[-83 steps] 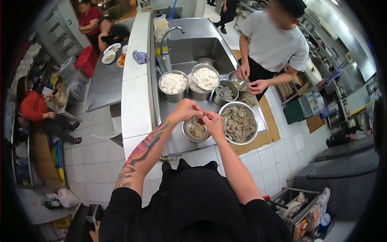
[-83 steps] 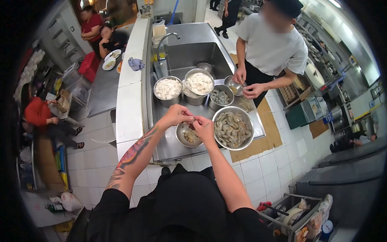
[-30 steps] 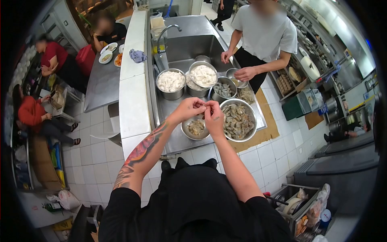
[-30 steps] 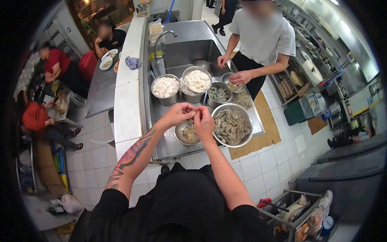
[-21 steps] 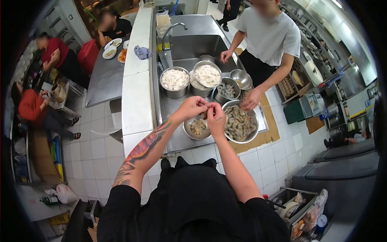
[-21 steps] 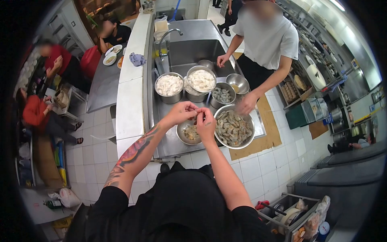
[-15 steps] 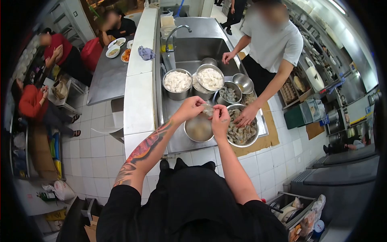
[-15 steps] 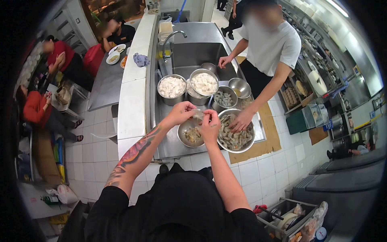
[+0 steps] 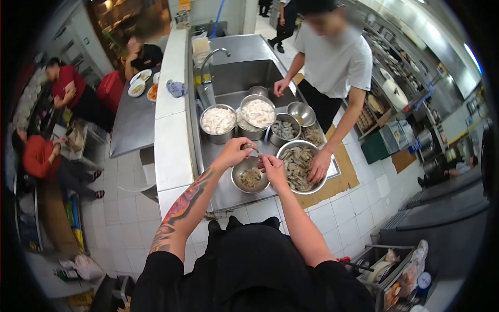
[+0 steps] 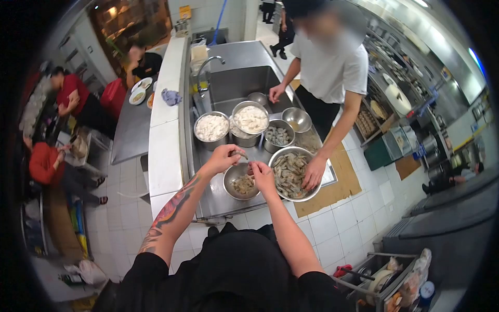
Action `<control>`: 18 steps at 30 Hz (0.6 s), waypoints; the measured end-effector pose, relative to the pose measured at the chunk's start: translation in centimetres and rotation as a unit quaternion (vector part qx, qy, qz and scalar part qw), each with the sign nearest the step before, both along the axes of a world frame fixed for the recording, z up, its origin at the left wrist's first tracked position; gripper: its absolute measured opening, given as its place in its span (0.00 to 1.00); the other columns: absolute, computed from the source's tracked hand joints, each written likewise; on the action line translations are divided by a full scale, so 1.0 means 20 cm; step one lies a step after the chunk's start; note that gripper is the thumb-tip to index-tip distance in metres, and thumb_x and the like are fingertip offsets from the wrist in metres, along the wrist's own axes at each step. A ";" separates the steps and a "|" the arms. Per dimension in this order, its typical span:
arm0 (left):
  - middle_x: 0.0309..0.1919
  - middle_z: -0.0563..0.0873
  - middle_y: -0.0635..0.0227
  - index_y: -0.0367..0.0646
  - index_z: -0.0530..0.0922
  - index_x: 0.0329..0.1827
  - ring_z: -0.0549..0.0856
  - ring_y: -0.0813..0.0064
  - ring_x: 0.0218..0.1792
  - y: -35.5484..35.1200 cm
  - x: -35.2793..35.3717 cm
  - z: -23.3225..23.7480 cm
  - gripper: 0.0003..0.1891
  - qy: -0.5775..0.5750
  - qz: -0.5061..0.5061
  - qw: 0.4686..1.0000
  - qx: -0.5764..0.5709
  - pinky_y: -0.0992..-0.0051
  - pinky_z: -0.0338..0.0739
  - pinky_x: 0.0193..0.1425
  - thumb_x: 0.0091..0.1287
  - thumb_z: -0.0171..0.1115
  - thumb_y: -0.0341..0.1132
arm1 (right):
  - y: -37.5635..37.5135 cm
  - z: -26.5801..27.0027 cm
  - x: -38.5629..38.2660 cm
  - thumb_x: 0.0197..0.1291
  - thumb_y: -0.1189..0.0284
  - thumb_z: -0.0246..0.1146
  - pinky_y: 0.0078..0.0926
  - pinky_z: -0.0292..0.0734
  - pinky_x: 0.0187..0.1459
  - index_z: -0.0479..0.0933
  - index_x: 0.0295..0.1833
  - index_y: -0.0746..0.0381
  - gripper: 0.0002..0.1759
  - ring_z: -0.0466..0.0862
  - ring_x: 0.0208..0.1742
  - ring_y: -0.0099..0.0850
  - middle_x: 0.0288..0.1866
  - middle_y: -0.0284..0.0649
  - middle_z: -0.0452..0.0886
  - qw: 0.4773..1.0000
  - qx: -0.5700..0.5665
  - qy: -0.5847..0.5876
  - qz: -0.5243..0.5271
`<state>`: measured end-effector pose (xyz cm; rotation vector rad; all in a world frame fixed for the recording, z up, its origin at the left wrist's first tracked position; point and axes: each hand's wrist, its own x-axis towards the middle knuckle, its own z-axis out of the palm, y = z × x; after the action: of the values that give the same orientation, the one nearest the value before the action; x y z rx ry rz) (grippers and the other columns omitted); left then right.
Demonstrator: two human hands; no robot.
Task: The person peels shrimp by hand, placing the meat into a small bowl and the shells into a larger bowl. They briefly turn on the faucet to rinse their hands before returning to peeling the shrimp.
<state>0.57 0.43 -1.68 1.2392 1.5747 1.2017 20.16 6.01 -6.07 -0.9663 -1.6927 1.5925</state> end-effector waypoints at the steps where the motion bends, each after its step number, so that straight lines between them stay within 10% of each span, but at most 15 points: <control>1: 0.26 0.85 0.70 0.38 0.86 0.50 0.82 0.82 0.27 -0.01 0.01 0.03 0.10 0.004 -0.011 1.000 0.000 0.76 0.79 0.35 0.68 0.64 0.28 | 0.00 0.03 0.00 0.72 0.69 0.60 0.24 0.80 0.42 0.85 0.49 0.66 0.13 0.85 0.37 0.23 0.37 0.38 0.87 0.996 -0.071 0.051 -0.009; 3: 0.27 0.86 0.72 0.36 0.86 0.53 0.82 0.84 0.27 -0.02 0.03 0.07 0.12 -0.049 -0.029 0.998 -0.015 0.79 0.80 0.36 0.69 0.65 0.27 | 0.01 -0.01 0.01 0.72 0.71 0.59 0.24 0.80 0.41 0.85 0.50 0.66 0.13 0.85 0.36 0.24 0.36 0.37 0.88 0.995 -0.055 0.086 -0.019; 6: 0.33 0.86 0.71 0.34 0.83 0.59 0.82 0.84 0.32 -0.03 0.04 0.10 0.15 -0.060 -0.056 0.996 -0.034 0.79 0.82 0.39 0.72 0.64 0.29 | 0.02 -0.03 0.04 0.72 0.73 0.57 0.22 0.80 0.42 0.86 0.48 0.66 0.13 0.87 0.41 0.23 0.41 0.37 0.90 0.970 0.137 -0.173 0.105; 12: 0.40 0.85 0.69 0.33 0.80 0.62 0.83 0.81 0.37 -0.03 0.03 0.09 0.16 -0.119 -0.080 0.986 -0.081 0.77 0.83 0.43 0.76 0.60 0.32 | 0.01 -0.02 0.03 0.72 0.74 0.56 0.22 0.81 0.45 0.84 0.49 0.69 0.13 0.87 0.43 0.24 0.44 0.40 0.89 0.983 -0.158 0.094 -0.011; 18: 0.38 0.86 0.66 0.33 0.81 0.54 0.84 0.80 0.36 -0.01 0.01 0.04 0.11 -0.064 -0.036 0.995 -0.062 0.77 0.84 0.43 0.76 0.59 0.31 | 0.04 -0.20 -0.05 0.74 0.73 0.55 0.26 0.81 0.47 0.82 0.45 0.69 0.12 0.87 0.43 0.29 0.43 0.43 0.89 0.998 -0.025 0.002 0.062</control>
<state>0.86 0.16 -0.88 1.1081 1.4757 1.0992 19.15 6.82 -10.00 -0.8970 -1.7473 1.7217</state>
